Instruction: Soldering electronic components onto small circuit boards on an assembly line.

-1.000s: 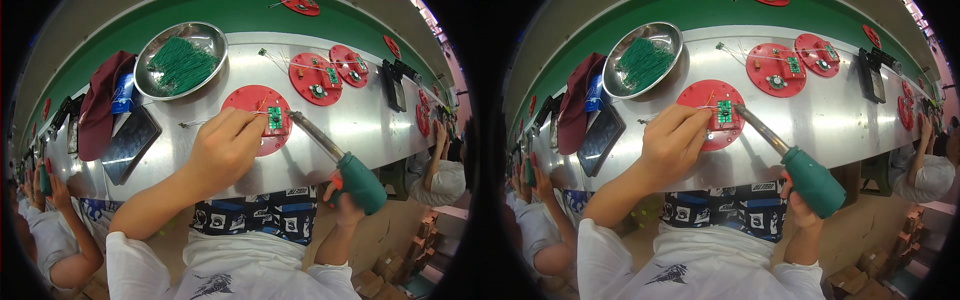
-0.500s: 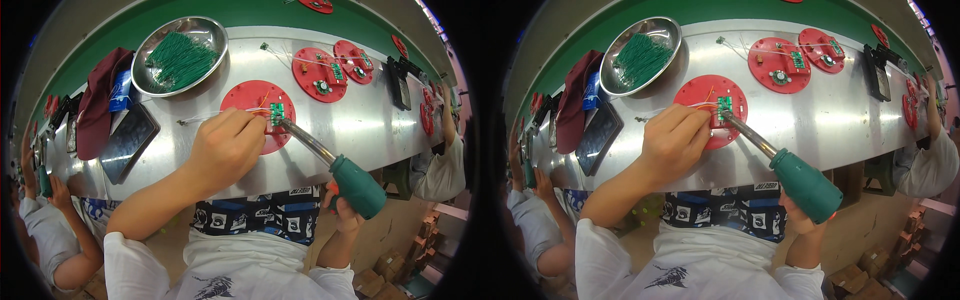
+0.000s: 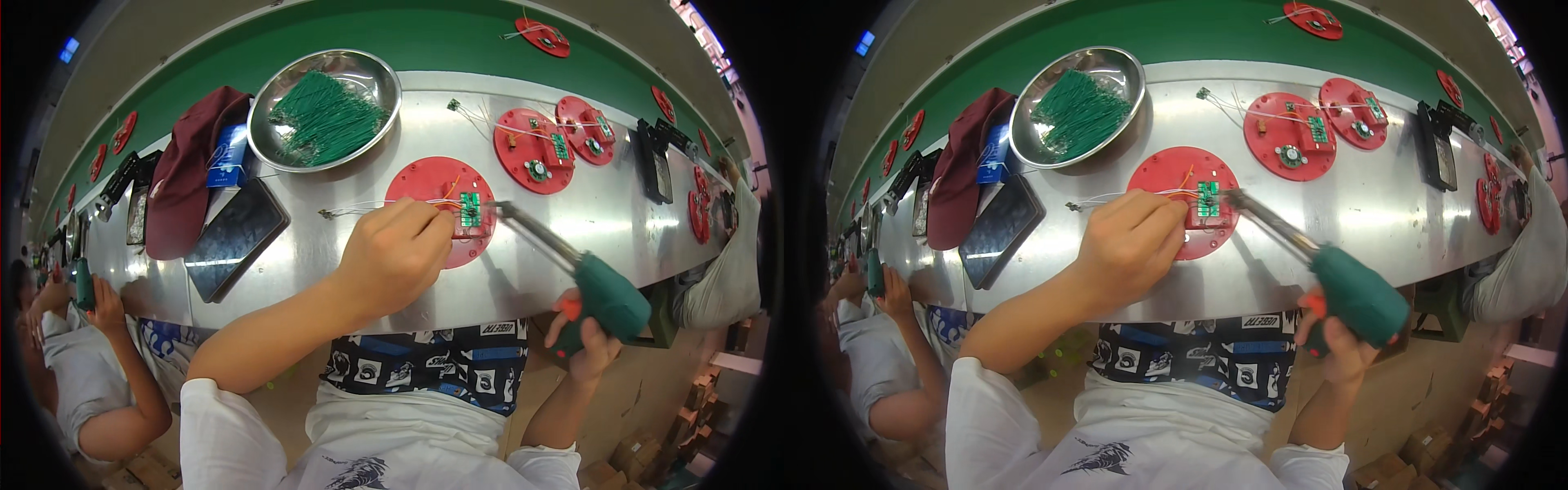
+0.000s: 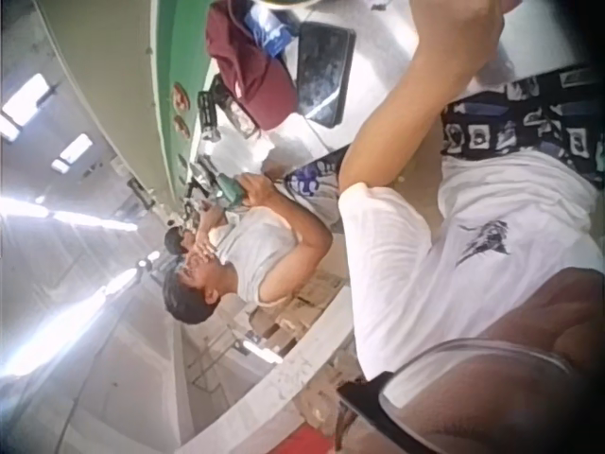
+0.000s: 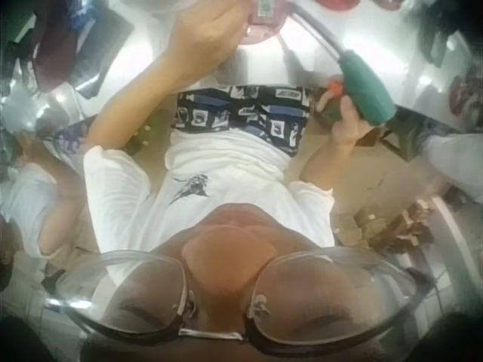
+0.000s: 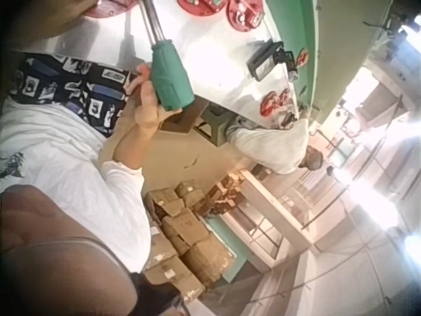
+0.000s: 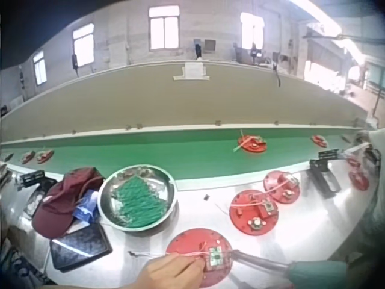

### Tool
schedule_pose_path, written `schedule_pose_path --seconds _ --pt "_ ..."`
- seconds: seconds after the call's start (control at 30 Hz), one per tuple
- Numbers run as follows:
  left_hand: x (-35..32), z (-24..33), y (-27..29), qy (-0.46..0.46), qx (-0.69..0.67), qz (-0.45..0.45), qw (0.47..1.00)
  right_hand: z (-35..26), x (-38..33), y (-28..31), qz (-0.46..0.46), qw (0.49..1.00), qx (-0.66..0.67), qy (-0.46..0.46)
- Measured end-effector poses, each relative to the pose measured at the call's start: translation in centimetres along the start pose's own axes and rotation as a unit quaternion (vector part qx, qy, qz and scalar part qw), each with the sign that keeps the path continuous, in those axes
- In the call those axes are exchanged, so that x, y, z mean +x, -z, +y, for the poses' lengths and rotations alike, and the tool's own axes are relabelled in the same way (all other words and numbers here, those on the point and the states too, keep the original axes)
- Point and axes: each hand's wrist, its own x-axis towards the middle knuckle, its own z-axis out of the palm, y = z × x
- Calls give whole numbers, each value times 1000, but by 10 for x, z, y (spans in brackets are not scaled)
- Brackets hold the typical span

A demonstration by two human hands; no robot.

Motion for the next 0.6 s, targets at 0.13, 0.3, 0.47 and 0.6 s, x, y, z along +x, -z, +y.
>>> schedule_pose_path --seconds 0.13,0.3,0.47,0.6 --pt "1 4 8 9 -19 -28 999 -4 6 17 44 996 0 72" --pt "2 2 9 5 -19 -34 999 0 2 20 48 992 -53 102" --pt "-4 -1 9 1 -2 9 1000 9 0 7 45 996 -12 78" --pt "-6 -3 -9 -58 -27 79 995 20 2 72 25 999 28 4"
